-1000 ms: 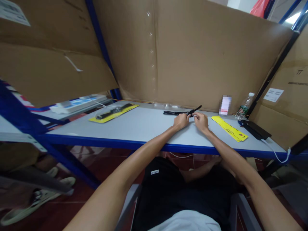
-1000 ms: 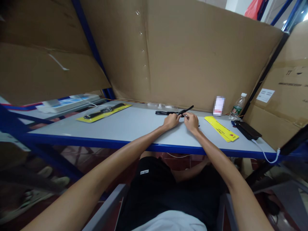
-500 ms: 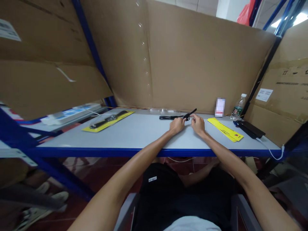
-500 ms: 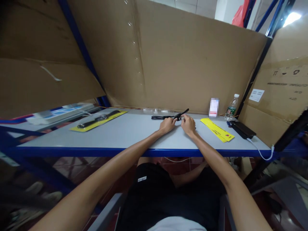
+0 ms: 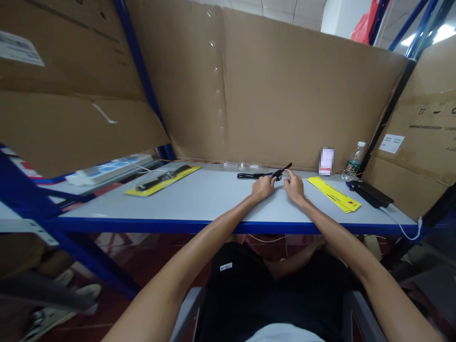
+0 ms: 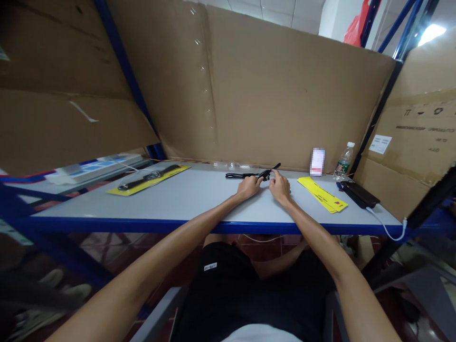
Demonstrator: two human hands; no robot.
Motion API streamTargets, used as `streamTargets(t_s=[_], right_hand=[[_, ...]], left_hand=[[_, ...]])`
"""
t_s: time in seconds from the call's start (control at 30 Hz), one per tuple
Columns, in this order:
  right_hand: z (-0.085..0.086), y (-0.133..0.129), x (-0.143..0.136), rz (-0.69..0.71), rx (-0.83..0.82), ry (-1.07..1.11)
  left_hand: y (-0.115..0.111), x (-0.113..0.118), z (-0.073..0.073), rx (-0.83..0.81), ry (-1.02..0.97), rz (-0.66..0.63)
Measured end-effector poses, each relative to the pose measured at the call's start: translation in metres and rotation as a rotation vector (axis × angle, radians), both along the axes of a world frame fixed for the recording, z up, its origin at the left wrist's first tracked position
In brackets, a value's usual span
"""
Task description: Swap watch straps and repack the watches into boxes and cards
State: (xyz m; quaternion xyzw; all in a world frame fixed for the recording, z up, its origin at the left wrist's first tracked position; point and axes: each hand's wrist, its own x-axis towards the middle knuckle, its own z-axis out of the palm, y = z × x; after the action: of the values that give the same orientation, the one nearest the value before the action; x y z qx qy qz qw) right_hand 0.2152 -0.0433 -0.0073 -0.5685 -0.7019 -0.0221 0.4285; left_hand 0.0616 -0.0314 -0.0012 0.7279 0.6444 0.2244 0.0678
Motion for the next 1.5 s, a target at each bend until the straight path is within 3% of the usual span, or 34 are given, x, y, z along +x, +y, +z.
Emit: streamTargets(t_s=[0.2, 0.33, 0.5, 0.63, 0.8, 0.93, 1.13, 1.5], right_hand=[[-0.0014, 0.0028, 0.0020, 0.129, 0.013, -0.002], [-0.0021, 0.0042, 0.0032, 0.030, 0.014, 0.054], [-0.0021, 0.0036, 0.0026, 0.125, 0.014, -0.014], [-0.0001, 0.0007, 0.0024, 0.090, 0.061, 0.009], [-0.0004, -0.0011, 0.0024, 0.062, -0.008, -0.105], [-0.0009, 0.0003, 0.0018, -0.005, 0.045, -0.011], [-0.0005, 0.0005, 0.0017, 0.079, 0.005, -0.054], [0.0012, 0.0023, 0.0032, 0.075, 0.062, -0.009]], left_hand=[[-0.0011, 0.0006, 0.0008, 0.008, 0.005, -0.010], [-0.0013, 0.0013, 0.0013, 0.006, 0.003, -0.006], [-0.0027, 0.0012, 0.0026, 0.001, -0.005, -0.011], [-0.0035, 0.0008, 0.0029, 0.008, -0.017, -0.016], [-0.0027, 0.0008, 0.0030, 0.002, -0.027, -0.008], [-0.0022, 0.0008, 0.0031, 0.000, -0.030, -0.012], [-0.0037, 0.0013, 0.0040, -0.004, -0.033, -0.014], [-0.0009, 0.0019, 0.0022, 0.010, -0.028, -0.010]])
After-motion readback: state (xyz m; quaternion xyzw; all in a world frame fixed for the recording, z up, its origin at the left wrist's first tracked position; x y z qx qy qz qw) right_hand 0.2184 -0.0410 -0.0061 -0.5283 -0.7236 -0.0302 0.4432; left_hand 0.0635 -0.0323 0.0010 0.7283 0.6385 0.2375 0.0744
